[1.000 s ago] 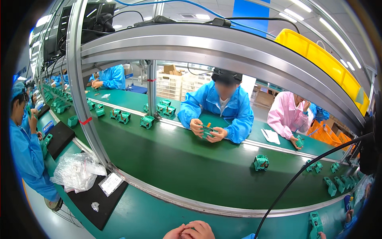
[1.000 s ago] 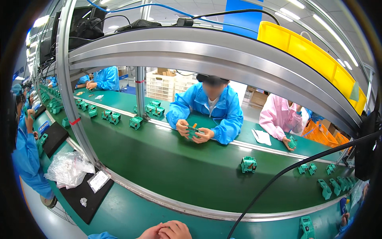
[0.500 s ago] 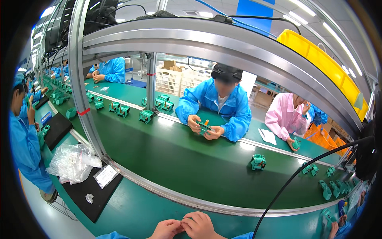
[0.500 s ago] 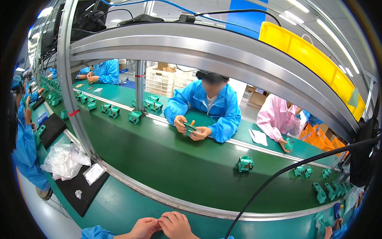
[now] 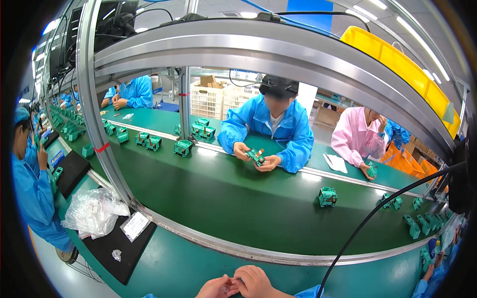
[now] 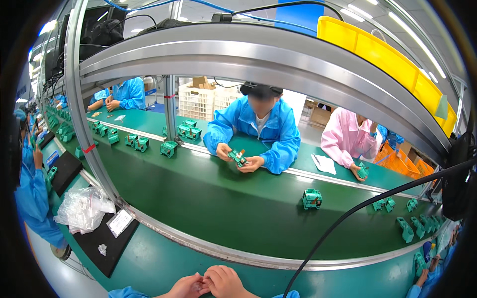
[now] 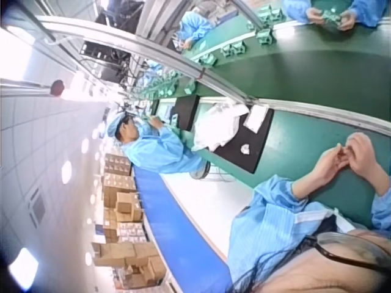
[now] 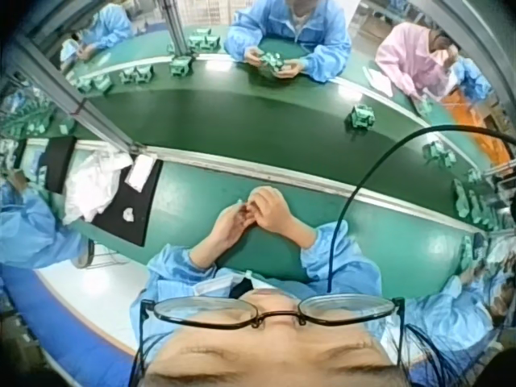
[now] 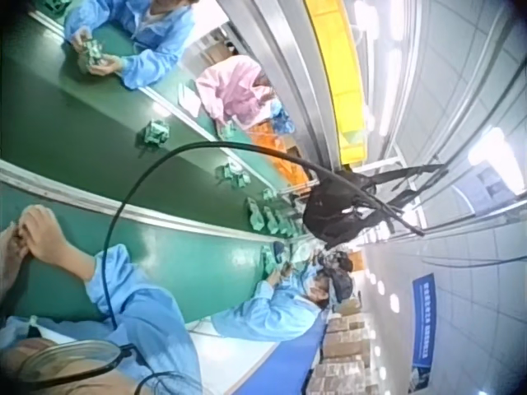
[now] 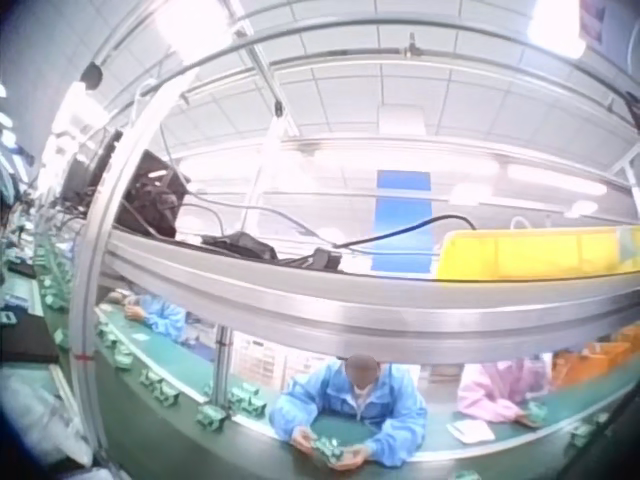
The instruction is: The person assembles electronic components by hand, inserting small pins and PCBs into green plastic housings on a production line.
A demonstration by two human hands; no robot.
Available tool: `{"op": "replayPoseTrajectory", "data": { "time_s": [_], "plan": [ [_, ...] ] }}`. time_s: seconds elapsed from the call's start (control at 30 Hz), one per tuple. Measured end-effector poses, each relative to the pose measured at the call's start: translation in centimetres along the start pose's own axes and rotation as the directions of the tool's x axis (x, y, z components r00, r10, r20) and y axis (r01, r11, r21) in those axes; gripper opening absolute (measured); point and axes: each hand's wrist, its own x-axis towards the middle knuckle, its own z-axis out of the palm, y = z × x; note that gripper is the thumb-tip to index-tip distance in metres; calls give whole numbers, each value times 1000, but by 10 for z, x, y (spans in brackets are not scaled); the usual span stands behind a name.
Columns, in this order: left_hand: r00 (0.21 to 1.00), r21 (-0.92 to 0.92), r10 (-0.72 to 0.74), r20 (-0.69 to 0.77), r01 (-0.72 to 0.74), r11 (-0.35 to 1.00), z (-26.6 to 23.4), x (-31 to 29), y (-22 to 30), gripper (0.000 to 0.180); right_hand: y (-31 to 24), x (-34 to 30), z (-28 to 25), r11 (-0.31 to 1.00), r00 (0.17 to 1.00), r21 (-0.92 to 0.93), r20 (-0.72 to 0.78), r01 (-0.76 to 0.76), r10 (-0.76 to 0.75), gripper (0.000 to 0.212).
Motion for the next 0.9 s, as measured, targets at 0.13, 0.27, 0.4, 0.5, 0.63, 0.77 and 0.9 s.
{"op": "replayPoseTrajectory", "data": {
  "time_s": [0.13, 0.27, 0.4, 0.5, 0.63, 0.77, 0.9],
  "plan": [
    [997, -95, -61, 49, 65, 993, -2, 5, 1, 20, 6, 1, 0, 998, 998, 22, 4, -58, 58, 11],
    [998, 60, 54, -26, -52, 997, 3, -2, -1, 15, 3, 0, 1, 998, 998, 9, 19, -58, 58, 10],
    [993, 82, 84, -87, -77, 994, 0, 3, -2, 13, 6, 0, 2, 998, 999, 59, 5, -38, 38, 9],
    [992, 58, 63, -109, -57, 997, -1, 1, -2, 13, 4, 0, 2, 998, 999, 59, 8, -37, 37, 9],
    [991, 35, 62, -119, -58, 998, -4, 1, -3, 13, 1, 1, 0, 999, 1000, 51, -1, -16, 16, 9],
    [993, 62, 62, -101, -56, 996, -3, 2, -5, 14, 1, 3, 0, 999, 999, 37, -39, -31, 32, 9],
    [997, 71, 49, -65, -44, 996, -1, 2, -1, 17, 2, 5, -1, 994, 997, 91, -34, -66, 69, 9]
  ]
}}
